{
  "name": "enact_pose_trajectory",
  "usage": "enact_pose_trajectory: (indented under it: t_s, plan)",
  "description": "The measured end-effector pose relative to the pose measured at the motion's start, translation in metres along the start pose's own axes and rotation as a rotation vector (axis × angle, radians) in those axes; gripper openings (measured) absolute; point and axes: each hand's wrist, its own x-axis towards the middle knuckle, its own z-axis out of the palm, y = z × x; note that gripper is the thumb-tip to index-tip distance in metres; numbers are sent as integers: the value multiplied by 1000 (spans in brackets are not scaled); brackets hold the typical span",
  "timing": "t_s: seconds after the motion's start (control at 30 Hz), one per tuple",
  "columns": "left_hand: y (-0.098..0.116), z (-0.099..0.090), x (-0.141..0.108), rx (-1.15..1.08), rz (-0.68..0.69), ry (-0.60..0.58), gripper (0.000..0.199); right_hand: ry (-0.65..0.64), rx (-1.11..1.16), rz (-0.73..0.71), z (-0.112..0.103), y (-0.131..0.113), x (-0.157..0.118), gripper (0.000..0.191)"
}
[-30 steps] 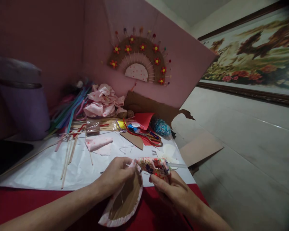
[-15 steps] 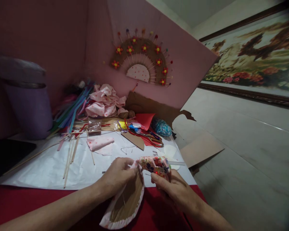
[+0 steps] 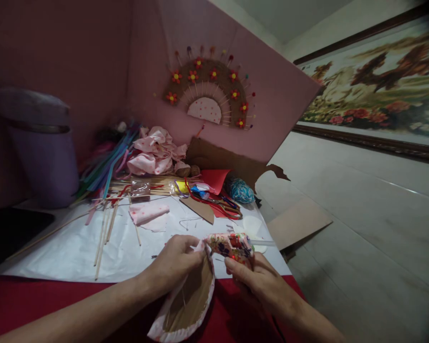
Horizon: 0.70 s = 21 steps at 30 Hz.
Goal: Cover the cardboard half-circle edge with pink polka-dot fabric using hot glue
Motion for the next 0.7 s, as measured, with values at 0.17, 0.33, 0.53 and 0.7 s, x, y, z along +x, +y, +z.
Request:
enact_pose_trajectory:
  t_s: [0.17, 0.33, 0.53, 0.7]
  plan:
    - [1, 1, -1, -7, -14, 8, 39, 25, -9, 10, 0, -4, -3, 43]
    - [5, 0, -3, -46, -16, 12, 37, 40, 4, 21, -1, -8, -5, 40]
    - [8, 1, -4, -75, -28, 1, 35, 39, -12, -33, -2, -8, -6, 41]
    - [11, 1, -5, -96, -41, 5, 37, 16, -21, 11, -3, -4, -6, 43]
